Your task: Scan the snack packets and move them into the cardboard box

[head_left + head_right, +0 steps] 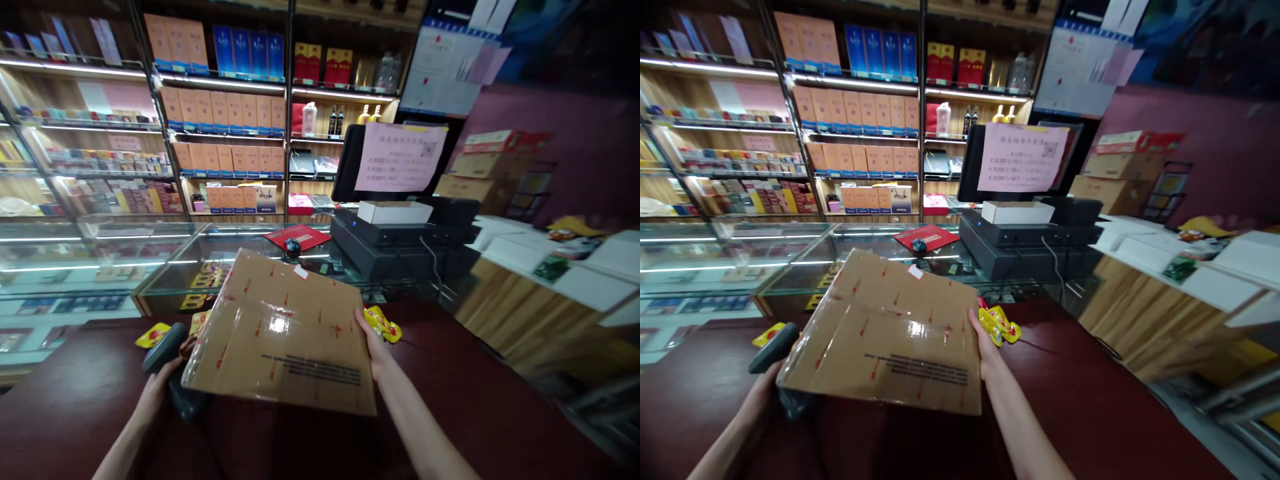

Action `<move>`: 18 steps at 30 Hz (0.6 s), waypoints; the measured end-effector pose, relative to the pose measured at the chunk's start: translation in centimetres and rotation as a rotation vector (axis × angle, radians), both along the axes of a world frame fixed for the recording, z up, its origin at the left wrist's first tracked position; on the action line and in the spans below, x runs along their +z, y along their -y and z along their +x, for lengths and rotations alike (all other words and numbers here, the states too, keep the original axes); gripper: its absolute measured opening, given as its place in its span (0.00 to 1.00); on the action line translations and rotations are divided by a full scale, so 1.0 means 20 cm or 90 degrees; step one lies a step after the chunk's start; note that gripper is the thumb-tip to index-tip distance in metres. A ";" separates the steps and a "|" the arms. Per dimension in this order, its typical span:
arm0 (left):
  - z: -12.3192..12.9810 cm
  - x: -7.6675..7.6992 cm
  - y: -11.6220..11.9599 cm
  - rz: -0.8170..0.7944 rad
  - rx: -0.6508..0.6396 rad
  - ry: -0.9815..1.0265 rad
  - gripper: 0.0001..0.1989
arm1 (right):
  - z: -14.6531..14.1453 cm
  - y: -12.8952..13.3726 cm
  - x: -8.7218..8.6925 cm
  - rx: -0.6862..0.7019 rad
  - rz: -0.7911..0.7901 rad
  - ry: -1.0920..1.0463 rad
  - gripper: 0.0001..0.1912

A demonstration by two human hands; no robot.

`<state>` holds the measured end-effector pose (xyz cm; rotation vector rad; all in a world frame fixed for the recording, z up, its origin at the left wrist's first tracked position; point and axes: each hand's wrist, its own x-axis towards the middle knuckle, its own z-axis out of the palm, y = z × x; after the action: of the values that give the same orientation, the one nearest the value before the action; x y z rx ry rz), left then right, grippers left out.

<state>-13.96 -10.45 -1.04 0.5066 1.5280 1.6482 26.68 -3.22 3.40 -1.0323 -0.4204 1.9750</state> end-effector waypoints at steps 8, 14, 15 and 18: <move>0.11 -0.19 0.08 0.002 -0.028 0.037 0.24 | 0.04 0.02 -0.06 -0.028 0.024 0.023 0.29; 0.12 -0.24 0.07 -0.064 0.030 -0.026 0.23 | 0.08 0.12 -0.09 -0.109 0.020 0.030 0.32; 0.12 -0.24 0.07 -0.067 0.033 -0.029 0.24 | 0.09 0.13 -0.09 -0.104 0.017 0.032 0.32; 0.14 -0.21 0.09 -0.029 0.039 -0.030 0.24 | 0.12 0.11 -0.12 -0.090 -0.003 0.028 0.32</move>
<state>-11.21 -12.20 -5.18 0.4817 1.6257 1.6544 29.17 -5.49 1.10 -1.0803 -0.3575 1.8317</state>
